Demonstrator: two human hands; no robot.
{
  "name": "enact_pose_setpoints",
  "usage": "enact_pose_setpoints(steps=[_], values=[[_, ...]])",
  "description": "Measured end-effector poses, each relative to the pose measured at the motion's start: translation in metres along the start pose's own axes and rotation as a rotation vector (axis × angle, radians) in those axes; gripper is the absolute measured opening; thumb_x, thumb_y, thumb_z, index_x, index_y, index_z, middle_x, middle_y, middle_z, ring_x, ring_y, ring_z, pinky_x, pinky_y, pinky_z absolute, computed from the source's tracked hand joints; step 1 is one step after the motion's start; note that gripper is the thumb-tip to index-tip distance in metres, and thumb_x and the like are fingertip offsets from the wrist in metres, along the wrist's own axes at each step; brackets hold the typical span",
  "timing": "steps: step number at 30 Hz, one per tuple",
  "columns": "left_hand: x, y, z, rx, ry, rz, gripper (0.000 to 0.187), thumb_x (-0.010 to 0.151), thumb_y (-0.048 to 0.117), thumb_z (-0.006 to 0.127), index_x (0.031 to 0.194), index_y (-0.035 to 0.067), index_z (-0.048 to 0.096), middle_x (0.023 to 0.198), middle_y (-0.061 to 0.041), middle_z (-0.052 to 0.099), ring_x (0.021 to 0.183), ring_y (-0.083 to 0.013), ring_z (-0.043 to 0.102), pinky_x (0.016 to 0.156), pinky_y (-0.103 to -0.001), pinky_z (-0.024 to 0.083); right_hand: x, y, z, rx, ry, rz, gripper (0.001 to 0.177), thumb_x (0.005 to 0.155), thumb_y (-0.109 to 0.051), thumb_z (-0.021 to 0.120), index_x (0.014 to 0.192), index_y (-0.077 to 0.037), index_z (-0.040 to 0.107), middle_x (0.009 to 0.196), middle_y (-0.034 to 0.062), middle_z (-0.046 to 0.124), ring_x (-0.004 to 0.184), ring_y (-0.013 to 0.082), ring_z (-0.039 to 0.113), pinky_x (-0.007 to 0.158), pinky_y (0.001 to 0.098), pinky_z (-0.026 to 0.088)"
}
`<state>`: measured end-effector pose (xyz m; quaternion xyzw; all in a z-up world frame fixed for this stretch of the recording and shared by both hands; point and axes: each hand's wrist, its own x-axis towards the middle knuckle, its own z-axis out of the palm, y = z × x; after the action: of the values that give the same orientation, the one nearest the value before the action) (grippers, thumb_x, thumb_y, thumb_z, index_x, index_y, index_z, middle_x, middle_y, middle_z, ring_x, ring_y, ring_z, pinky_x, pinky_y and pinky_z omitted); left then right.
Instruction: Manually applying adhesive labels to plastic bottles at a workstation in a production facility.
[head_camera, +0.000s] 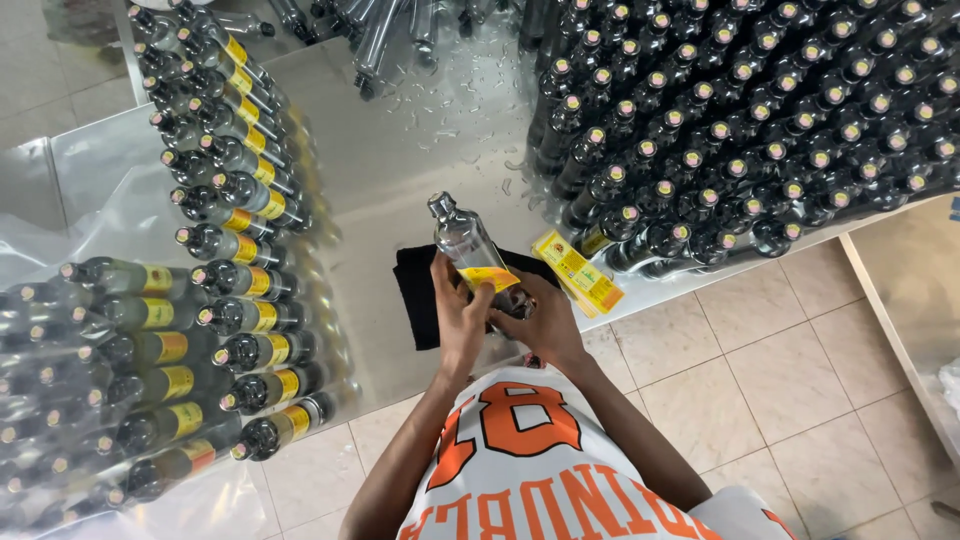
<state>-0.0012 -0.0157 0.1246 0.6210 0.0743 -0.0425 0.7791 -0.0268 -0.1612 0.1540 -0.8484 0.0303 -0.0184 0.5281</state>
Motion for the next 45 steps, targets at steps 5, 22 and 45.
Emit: enact_pose_setpoints(steps=[5,22,45], values=[[-0.003,0.063,0.012,-0.013,0.054,0.112,0.092,0.093,0.0,0.062,0.175,0.012,0.023,0.155,-0.027,0.045,0.135,-0.0412,0.055,0.117,-0.062,0.047,-0.005,0.003,0.008,-0.103,0.095,-0.07,0.074,0.076,-0.047,0.098,0.135,-0.007,0.076,0.101,0.0158,0.078,0.098,0.0342,0.078,0.089,0.0462,0.063],[-0.004,0.008,0.023,0.02,0.033,0.15,0.102,0.089,0.007,0.077,0.174,0.006,0.021,0.159,-0.028,0.043,0.149,-0.0447,0.048,0.12,-0.058,0.046,-0.002,0.019,0.016,-0.377,0.384,-0.297,0.066,0.076,-0.044,0.097,0.131,-0.011,0.079,0.103,0.0084,0.078,0.098,0.0282,0.078,0.083,0.0401,0.064],[0.006,0.065,0.028,-0.081,0.011,0.13,0.101,0.085,0.003,0.077,0.173,0.008,0.028,0.14,-0.021,0.057,0.131,-0.0304,0.056,0.119,-0.06,0.045,-0.006,0.016,0.01,-0.532,0.481,-0.4,0.069,0.076,-0.057,0.096,0.128,-0.015,0.08,0.104,0.002,0.08,0.098,0.0215,0.077,0.077,0.0322,0.062]])
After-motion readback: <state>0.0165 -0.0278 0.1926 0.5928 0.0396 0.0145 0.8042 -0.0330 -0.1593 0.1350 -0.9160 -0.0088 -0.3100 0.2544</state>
